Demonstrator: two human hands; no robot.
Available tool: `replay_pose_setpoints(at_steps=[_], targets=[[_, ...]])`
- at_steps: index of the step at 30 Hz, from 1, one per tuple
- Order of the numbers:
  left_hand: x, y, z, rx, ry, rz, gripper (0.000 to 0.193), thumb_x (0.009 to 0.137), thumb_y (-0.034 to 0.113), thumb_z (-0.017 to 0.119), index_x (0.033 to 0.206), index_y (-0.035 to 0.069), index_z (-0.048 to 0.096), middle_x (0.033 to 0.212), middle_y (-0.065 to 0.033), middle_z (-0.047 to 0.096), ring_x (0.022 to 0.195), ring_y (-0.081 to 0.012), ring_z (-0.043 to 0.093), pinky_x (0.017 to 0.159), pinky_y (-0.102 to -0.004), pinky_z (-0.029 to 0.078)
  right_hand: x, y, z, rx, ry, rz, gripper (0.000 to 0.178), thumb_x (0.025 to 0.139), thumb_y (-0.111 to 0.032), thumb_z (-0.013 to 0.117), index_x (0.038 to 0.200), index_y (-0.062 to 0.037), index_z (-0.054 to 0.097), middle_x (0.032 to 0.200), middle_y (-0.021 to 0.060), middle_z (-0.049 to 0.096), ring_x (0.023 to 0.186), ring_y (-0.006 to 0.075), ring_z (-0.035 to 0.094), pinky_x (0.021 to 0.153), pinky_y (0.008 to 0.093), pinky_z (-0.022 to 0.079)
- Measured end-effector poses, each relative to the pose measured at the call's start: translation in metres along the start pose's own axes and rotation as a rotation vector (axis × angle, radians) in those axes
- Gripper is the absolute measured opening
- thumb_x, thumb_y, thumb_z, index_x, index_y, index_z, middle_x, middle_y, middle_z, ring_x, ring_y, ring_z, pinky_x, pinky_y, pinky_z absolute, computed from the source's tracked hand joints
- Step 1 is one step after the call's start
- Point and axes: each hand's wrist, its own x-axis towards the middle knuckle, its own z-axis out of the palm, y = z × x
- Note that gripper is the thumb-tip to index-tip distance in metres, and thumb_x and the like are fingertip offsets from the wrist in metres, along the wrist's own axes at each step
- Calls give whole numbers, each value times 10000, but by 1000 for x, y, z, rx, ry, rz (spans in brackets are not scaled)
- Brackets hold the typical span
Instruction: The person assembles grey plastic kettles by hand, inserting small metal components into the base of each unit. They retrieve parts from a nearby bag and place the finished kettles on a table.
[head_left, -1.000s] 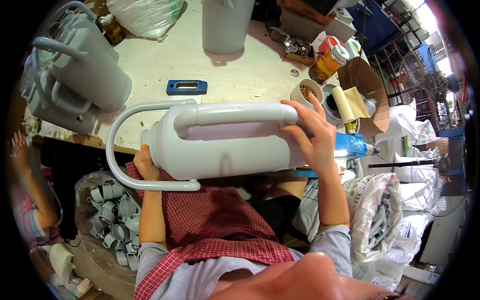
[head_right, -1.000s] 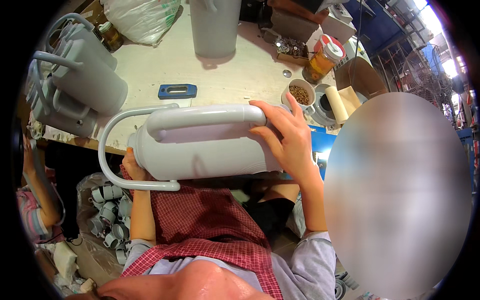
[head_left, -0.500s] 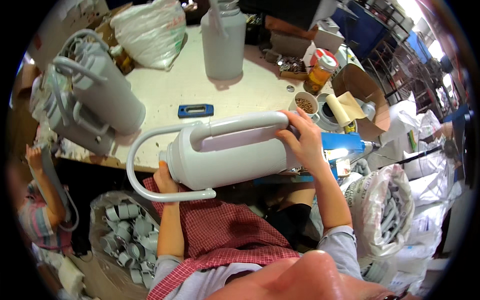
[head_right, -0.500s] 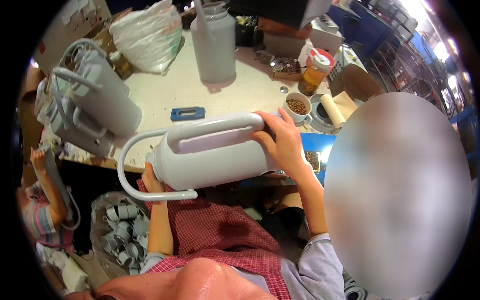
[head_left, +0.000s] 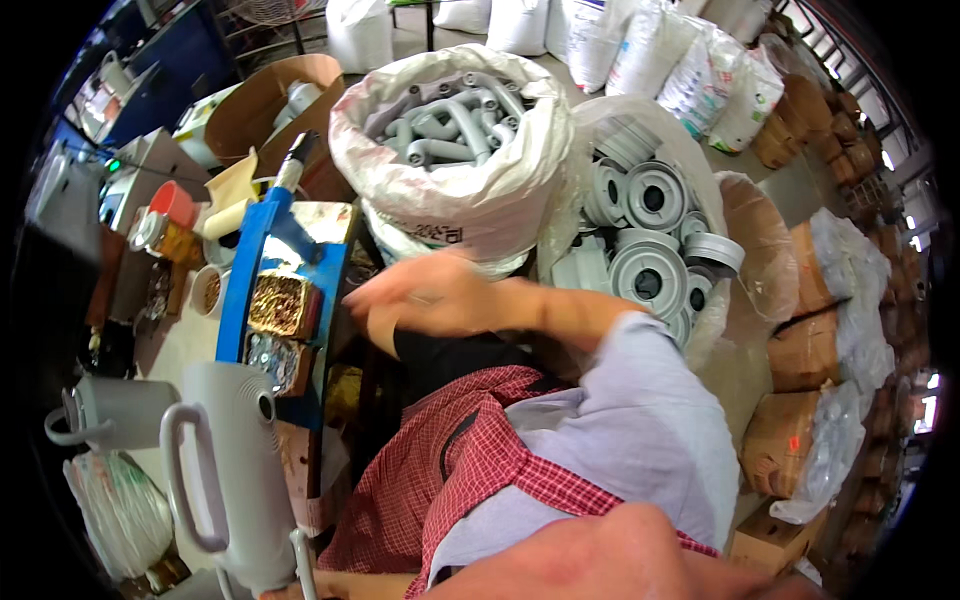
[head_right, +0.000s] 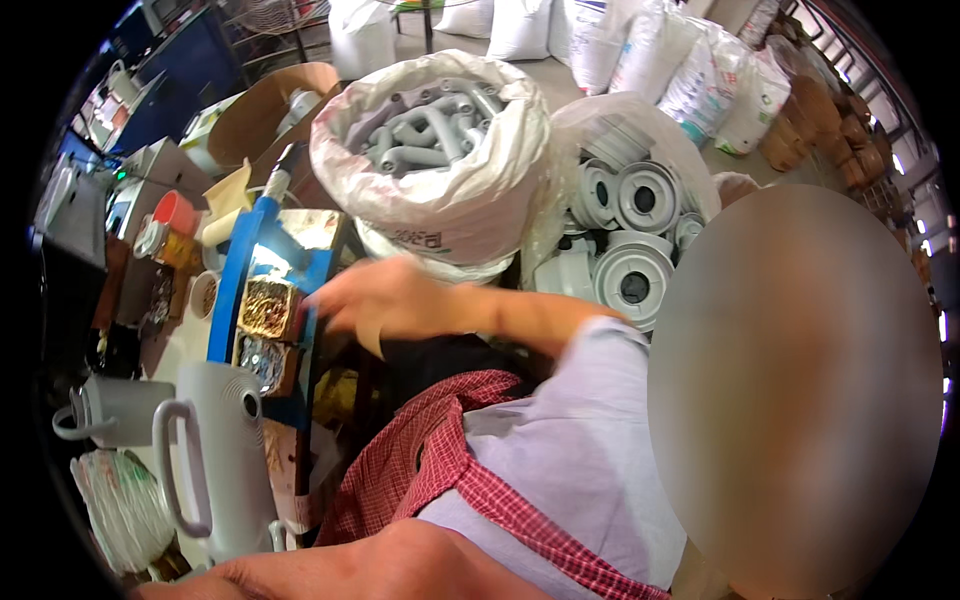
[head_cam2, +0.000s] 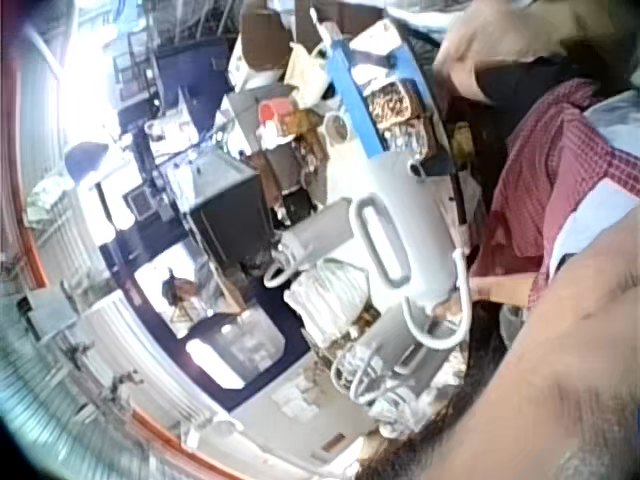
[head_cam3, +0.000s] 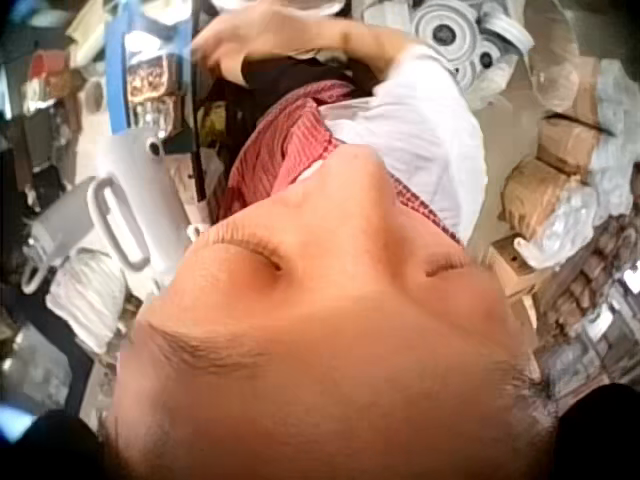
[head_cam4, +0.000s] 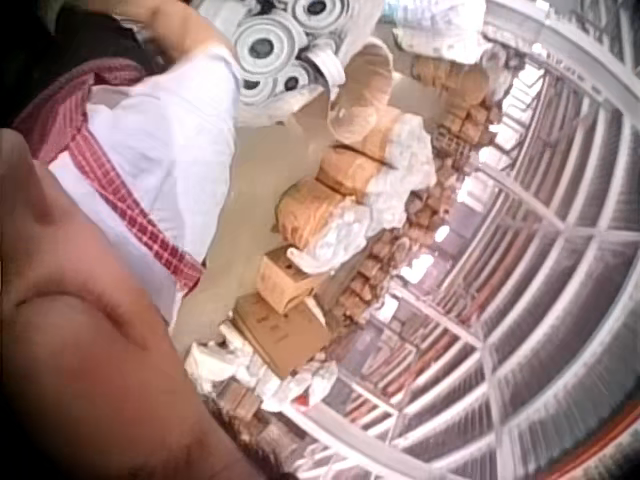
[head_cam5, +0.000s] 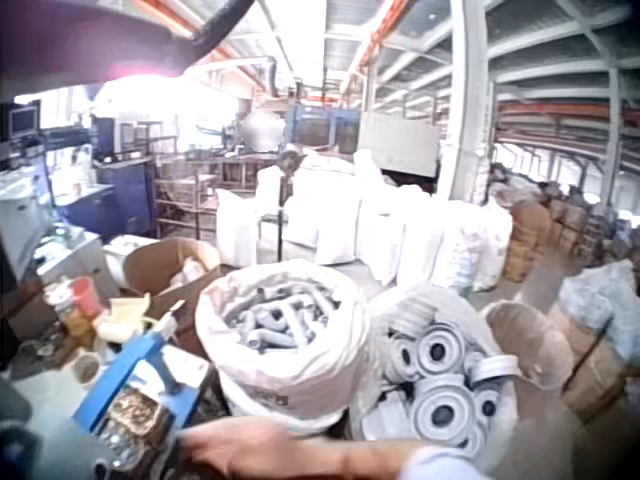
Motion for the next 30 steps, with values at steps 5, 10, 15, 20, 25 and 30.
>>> replay_pose_setpoints(at_steps=[5,10,15,20,25,30], targets=[[-9,3,-5,1,-21,-49,449,1036,377,453,1129,-23,634,1083,-85,658,921,-195,616,834,-350,510,-178,32,-269,-1217,752,594,182,850,-114,714,1012,-68,646,934,103,660,825,255,654,729,367,519],[-11,14,-21,-30,11,-68,452,1037,391,448,1160,-9,619,1106,-82,652,953,-198,611,859,-355,503,-350,96,-336,-1556,-434,1044,659,704,-84,749,1320,-151,525,1294,114,535,1272,315,469,1021,576,391],[-17,23,-52,-69,62,-109,458,1038,405,443,1190,5,605,1130,-79,646,984,-201,606,884,-360,497,-312,110,-333,-1522,-546,1181,900,681,-195,781,1481,-238,372,1460,103,426,1415,273,330,1045,758,219],[-14,34,-120,-188,134,-191,465,1039,419,438,1221,19,591,1153,-76,639,1016,-204,601,908,-365,491,-337,123,-351,-1447,-452,1228,939,777,-465,709,1547,-177,256,1588,228,210,1478,395,174,1135,612,247],[-39,54,-190,-436,246,-275,475,1039,432,433,1252,33,576,1177,-73,633,1047,-207,596,933,-370,485,-346,113,-364,-1562,-386,1191,980,669,-379,848,1478,-87,380,1462,244,427,1342,418,407,1114,487,362],[-64,55,-197,-437,273,-229,482,1044,438,416,1276,42,565,1192,-66,631,1063,-208,597,945,-367,486,-208,43,-314,-1024,511,689,634,832,-332,770,1284,67,574,1161,204,668,965,317,648,874,396,523]])
